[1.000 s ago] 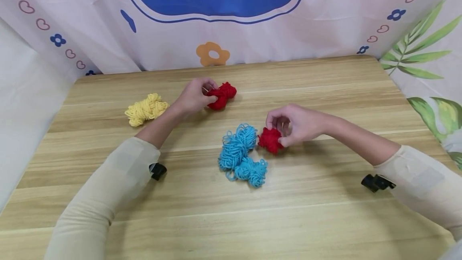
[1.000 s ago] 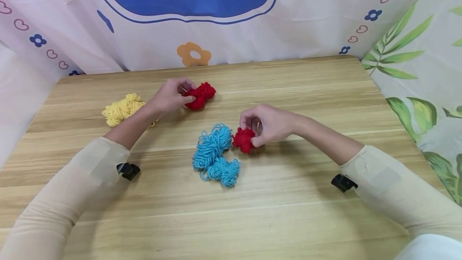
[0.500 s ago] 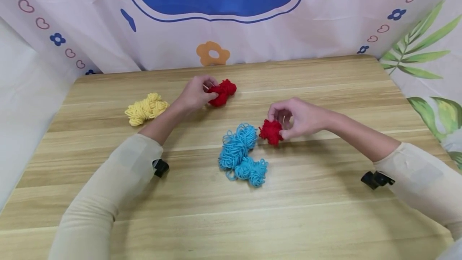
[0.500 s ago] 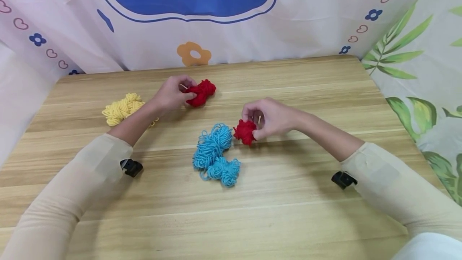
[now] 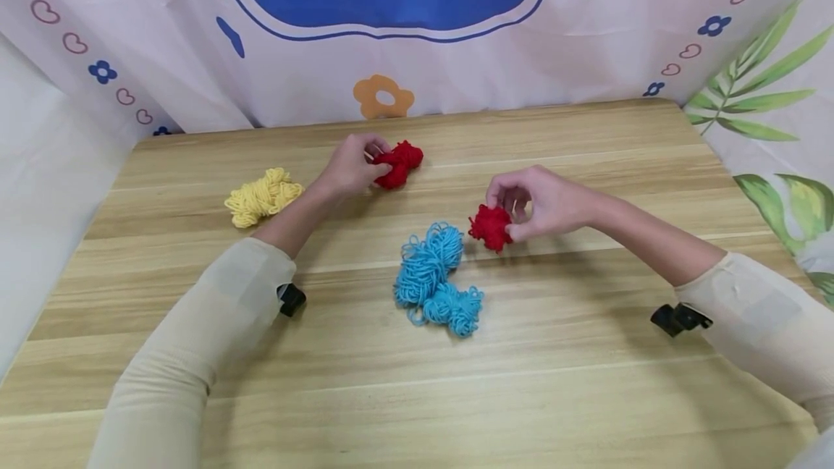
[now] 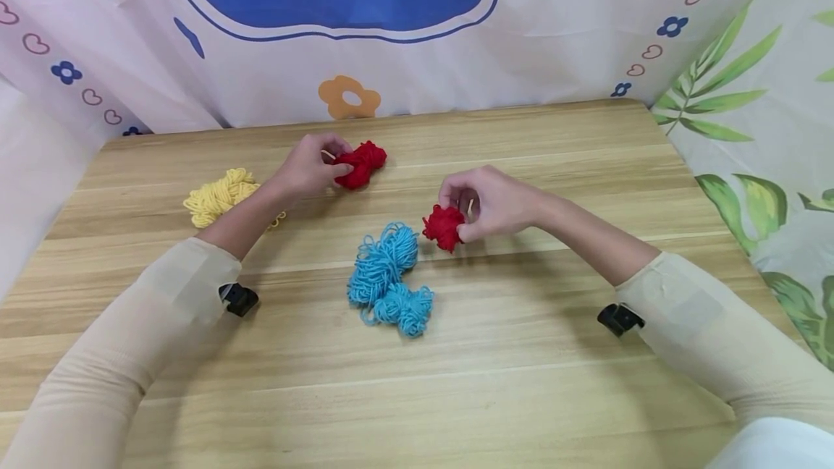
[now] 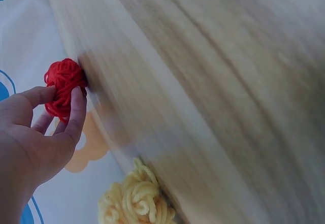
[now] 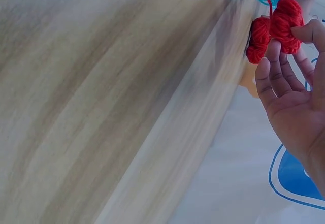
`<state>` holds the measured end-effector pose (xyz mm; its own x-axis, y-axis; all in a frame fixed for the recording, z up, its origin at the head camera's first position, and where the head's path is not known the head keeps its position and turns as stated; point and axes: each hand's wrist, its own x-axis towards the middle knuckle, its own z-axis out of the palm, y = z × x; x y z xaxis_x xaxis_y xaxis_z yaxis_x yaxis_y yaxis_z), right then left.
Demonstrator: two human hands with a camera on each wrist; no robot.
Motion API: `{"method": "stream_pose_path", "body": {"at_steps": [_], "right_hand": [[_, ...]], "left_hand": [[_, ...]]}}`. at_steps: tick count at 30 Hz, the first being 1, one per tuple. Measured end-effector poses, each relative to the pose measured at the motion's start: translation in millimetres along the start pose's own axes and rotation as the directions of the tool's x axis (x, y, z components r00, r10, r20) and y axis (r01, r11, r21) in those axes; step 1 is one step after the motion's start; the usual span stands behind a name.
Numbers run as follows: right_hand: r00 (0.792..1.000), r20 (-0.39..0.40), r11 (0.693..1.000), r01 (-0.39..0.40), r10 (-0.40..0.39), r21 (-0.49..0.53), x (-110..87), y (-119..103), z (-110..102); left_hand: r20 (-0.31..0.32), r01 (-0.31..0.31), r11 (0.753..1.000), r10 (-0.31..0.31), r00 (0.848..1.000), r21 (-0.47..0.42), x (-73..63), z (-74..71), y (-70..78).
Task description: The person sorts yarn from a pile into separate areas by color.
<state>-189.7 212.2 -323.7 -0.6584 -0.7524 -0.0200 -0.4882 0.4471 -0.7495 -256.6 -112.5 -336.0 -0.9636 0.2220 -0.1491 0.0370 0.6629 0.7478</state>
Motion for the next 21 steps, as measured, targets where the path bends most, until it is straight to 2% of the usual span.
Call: {"method": "stream_pose_path", "body": {"at_steps": [7, 15, 21], "right_hand": [[1.0, -0.018, 1.0, -0.006, 0.006, 0.0, 1.9, 3, -2], [0.999, -0.038, 1.0, 0.016, -0.017, -0.014, 6.8, 4, -6], [0.998, -0.065, 1.0, 0.001, -0.002, -0.019, 12.9, 3, -10]], "left_hand": [[0.008, -0.055, 0.998, 0.055, 0.998, 0.024, 3.0, 1.5, -5.3], [0.007, -0.033, 0.999, 0.033, 0.999, 0.008, 5.4, 2.5, -7.1], [0.0, -0.038, 0.999, 0.038, 0.999, 0.019, 4.4, 3.2, -6.2]]}}
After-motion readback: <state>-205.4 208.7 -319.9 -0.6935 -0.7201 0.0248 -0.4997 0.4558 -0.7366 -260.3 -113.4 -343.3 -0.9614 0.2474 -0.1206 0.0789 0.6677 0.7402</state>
